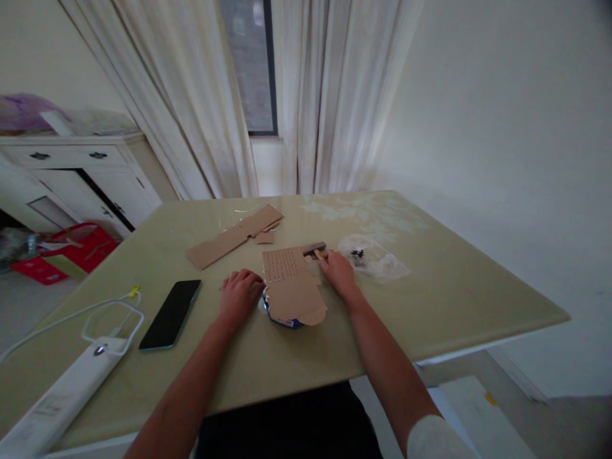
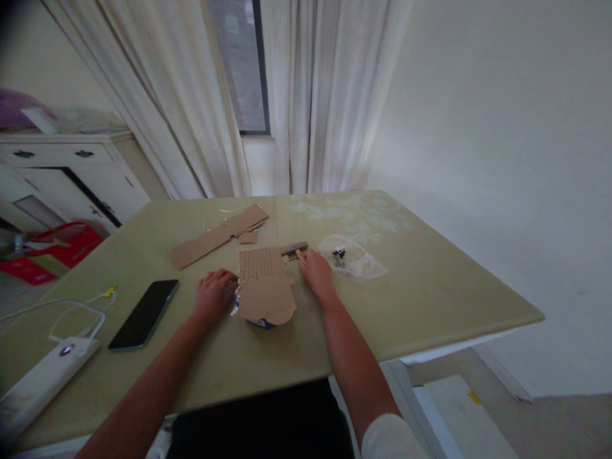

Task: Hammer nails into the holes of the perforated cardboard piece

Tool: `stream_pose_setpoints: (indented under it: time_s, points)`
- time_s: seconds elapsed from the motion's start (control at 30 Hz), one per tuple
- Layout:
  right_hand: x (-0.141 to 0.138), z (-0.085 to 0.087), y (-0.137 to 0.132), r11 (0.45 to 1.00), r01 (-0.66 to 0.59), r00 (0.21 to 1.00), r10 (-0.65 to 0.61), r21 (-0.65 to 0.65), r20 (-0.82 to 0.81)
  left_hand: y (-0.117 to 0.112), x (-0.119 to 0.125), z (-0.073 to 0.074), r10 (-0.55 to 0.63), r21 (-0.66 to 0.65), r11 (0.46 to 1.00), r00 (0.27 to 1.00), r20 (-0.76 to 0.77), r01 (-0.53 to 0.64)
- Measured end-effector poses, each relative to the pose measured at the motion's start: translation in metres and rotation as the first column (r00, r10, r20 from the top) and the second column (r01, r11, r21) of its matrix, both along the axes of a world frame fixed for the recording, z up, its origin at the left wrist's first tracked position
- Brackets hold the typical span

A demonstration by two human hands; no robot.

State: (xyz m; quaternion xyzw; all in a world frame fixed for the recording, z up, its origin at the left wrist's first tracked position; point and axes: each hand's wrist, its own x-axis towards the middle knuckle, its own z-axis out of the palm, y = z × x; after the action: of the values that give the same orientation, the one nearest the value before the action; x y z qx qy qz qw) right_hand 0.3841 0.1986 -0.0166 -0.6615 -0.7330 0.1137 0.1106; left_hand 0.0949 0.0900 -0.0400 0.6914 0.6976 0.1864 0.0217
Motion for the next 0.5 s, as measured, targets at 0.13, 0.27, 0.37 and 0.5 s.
stream_pose_setpoints:
  time_s: [0.13, 0.27, 0.37, 0.5]
  points:
    - [0.000, 0.000, 0.000, 1.000, -0.013, 1.000, 0.013, 0.004, -0.004, 0.014, -0.010, -0.003, 0.078, -0.013, 0.997, 0.997, -0.005, -0.078]
    - [0.002, 0.005, 0.001, 1.000, 0.001, 0.999, 0.001, 0.029, -0.047, 0.028, -0.019, -0.002, 0.128, -0.016, 0.992, 0.991, -0.025, -0.129]
    - [0.006, 0.014, 0.001, 0.995, 0.038, 0.994, -0.028, 0.092, -0.104, 0.034, -0.021, -0.001, 0.144, -0.011, 0.989, 0.989, -0.027, -0.144]
    - [0.018, 0.029, 0.000, 0.969, 0.078, 0.978, -0.029, 0.234, -0.205, 0.039, -0.018, 0.001, 0.152, 0.016, 0.988, 0.988, 0.023, -0.153]
